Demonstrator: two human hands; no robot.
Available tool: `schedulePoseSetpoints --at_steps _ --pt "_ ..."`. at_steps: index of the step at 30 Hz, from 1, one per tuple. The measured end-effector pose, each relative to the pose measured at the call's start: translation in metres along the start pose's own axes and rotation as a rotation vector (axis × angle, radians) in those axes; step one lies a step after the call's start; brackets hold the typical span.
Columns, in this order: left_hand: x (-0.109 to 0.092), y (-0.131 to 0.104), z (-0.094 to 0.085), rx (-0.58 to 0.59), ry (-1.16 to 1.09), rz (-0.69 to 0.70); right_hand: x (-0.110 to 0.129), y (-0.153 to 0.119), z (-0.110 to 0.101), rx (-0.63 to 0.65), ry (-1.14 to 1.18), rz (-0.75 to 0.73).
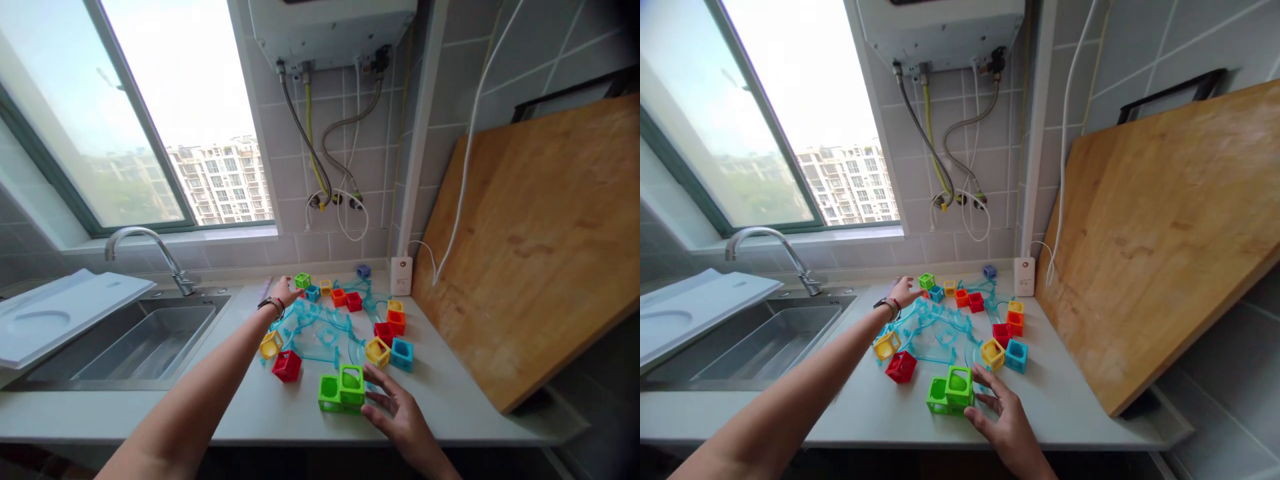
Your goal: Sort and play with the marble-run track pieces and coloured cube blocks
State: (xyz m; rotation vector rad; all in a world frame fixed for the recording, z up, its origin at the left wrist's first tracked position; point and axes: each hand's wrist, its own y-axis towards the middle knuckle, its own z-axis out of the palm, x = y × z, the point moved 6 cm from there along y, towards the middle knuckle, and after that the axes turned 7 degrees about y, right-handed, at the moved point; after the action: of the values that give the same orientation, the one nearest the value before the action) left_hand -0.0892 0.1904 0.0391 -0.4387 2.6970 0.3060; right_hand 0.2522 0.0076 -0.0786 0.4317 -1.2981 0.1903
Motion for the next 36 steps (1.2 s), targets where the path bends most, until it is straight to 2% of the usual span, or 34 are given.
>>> schedulePoseSetpoints --at_steps 6,10,15,19,23,27,30,33,36 --pt "0.003 0.037 0.030 0.056 0.041 -0.066 -0.006 -0.001 -0.002 0.045 0.001 0.029" --pt "0.005 0.050 0.035 0.040 0.065 -0.076 -0.010 0.000 -0.003 0.062 0.039 0.044" --pt "0.010 0.052 0.034 -0.003 0.073 -0.053 -0.010 0.002 -0.004 0.074 0.066 0.064" --pt "0.013 0.048 0.028 -0.058 0.051 -0.020 -0.007 0.003 -0.002 0.065 0.062 0.077" --pt "0.014 0.048 0.020 -0.095 -0.018 0.009 -0.002 0.002 0.000 0.003 0.074 0.079" --pt "0.014 0.052 0.009 -0.117 -0.163 -0.011 -0.004 0.001 0.000 -0.054 0.081 0.087" --pt "0.010 0.050 -0.004 -0.085 -0.338 -0.021 -0.010 0.002 -0.003 -0.031 0.078 0.076" --pt "0.003 0.035 -0.018 -0.015 -0.553 -0.010 -0.015 0.004 -0.005 0.051 0.060 0.053" --pt "-0.001 -0.002 -0.032 0.050 -0.731 0.011 -0.016 0.005 -0.005 0.083 0.032 0.032"
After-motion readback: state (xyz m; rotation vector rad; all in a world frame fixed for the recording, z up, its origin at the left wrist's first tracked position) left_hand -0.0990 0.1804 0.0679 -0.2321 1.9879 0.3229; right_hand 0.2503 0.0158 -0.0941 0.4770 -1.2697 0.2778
